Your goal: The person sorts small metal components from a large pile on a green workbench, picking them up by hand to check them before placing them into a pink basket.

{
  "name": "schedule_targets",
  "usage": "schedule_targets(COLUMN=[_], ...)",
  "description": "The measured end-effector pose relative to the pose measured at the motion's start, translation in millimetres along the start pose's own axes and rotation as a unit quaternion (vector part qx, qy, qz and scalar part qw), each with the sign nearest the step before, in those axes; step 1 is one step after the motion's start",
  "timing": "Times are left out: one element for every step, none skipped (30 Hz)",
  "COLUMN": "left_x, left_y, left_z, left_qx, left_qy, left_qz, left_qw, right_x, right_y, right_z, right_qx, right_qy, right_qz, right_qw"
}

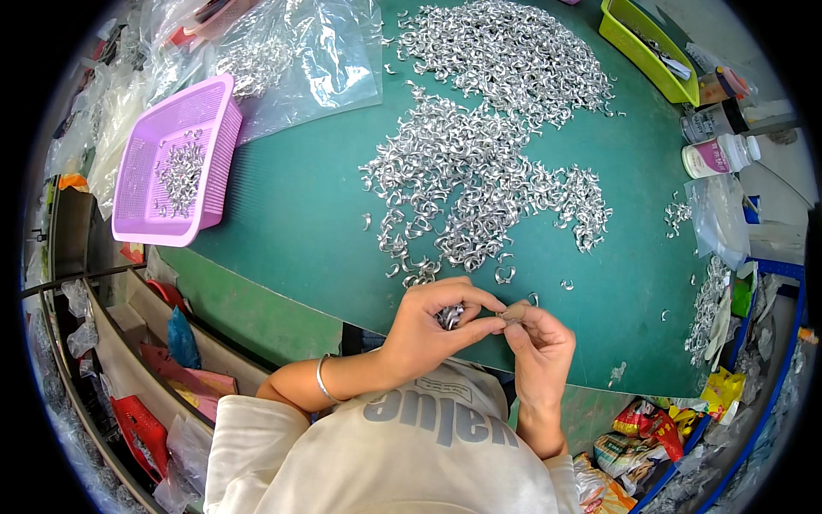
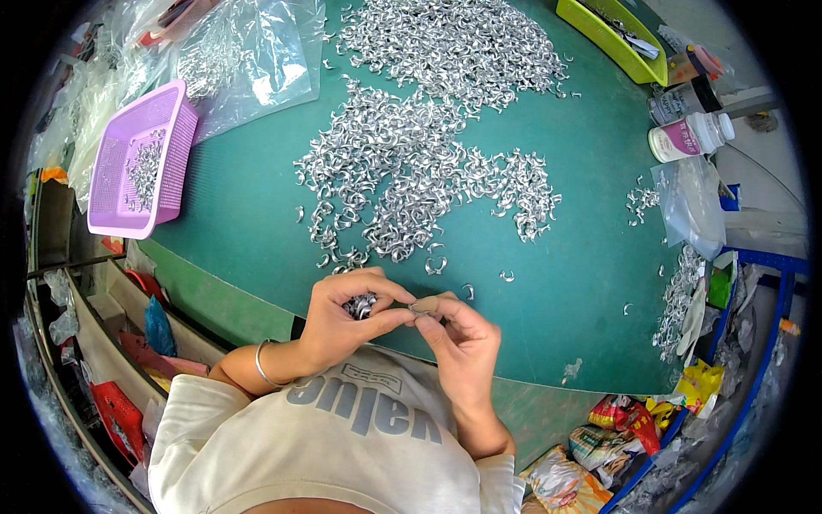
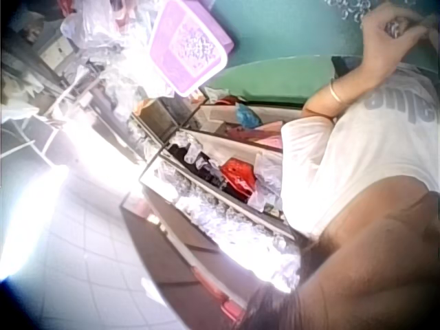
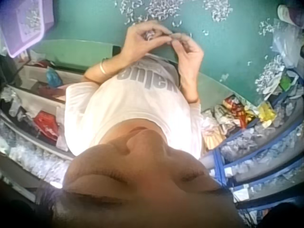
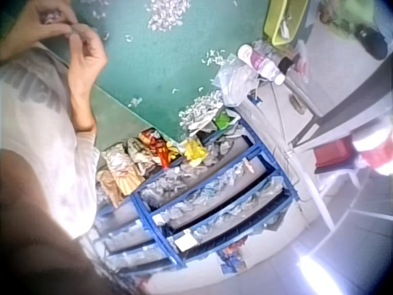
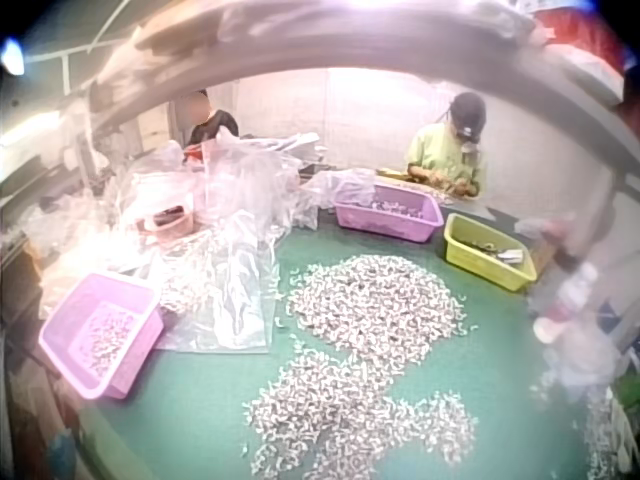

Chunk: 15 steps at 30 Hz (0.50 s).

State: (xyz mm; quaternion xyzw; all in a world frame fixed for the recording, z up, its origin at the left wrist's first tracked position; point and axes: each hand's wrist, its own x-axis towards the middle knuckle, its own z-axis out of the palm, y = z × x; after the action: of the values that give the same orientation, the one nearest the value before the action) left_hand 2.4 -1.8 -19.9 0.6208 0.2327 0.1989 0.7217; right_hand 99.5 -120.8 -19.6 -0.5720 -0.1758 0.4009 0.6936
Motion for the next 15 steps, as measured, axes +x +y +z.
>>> schedule_targets(left_x=[-0.2,-0.5,-0.5,-0.3,0.4,1.1,1.3,1.1,1.0,0.9,0.4,-0.6,-1.3,-1.6,-1.9], left_y=[1.2,1.3,1.3,1.4,0.8,-0.4,-1.0,-0.6,0.2,1.0,1.6,2.1,2.8,4.2,5.9], left_z=[0.1,0.8,1.6,1.9,1.2,0.2,-0.5,-1.1,-1.6,-1.8,-1.7,-1.4,-1.3,-1.2,-1.2], left_qx=[-0.001,-0.025,-0.048,-0.072,-0.093,-0.113,-0.133,-0.141,-0.149,-0.157,-0.139,-0.121,-0.102,-0.095,-0.087], left_qy=[0.0,0.002,0.004,0.007,0.001,-0.006,-0.012,-0.012,-0.013,-0.014,-0.012,-0.009,-0.007,-0.009,-0.012], left_qz=[-0.003,-0.018,-0.035,-0.052,-0.073,-0.094,-0.114,-0.123,-0.131,-0.14,-0.12,-0.1,-0.079,-0.067,-0.055], left_qw=[1.0,1.0,0.998,0.996,0.993,0.989,0.984,0.982,0.98,0.978,0.983,0.988,0.992,0.993,0.995], right_x=[-0.6,-1.2,-1.4,-1.9,-2.2,-3.1,-3.9,-4.2,-4.2,-3.8,-3.5,-3.0,-2.4,-2.1,-2.0], right_y=[-0.1,-0.2,-0.4,-0.5,-0.7,-1.0,-1.4,-1.5,-1.2,-0.8,-0.6,-0.9,-1.4,-1.8,-1.8], right_z=[0.0,0.0,1.0,2.9,4.6,5.9,7.0,7.6,7.6,7.6,7.5,7.6,7.5,7.2,6.4], right_qx=[-0.013,-0.026,-0.039,-0.051,-0.064,-0.072,-0.081,-0.089,-0.093,-0.098,-0.102,-0.097,-0.093,-0.088,-0.075], right_qy=[0.003,0.006,0.012,0.018,0.024,0.033,0.042,0.051,0.053,0.055,0.057,0.051,0.046,0.04,0.034], right_qz=[-0.001,-0.001,-0.013,-0.025,-0.037,-0.048,-0.058,-0.069,-0.075,-0.08,-0.086,-0.083,-0.08,-0.078,-0.065], right_qw=[1.0,1.0,0.999,0.998,0.997,0.996,0.994,0.992,0.991,0.99,0.989,0.99,0.991,0.992,0.995])
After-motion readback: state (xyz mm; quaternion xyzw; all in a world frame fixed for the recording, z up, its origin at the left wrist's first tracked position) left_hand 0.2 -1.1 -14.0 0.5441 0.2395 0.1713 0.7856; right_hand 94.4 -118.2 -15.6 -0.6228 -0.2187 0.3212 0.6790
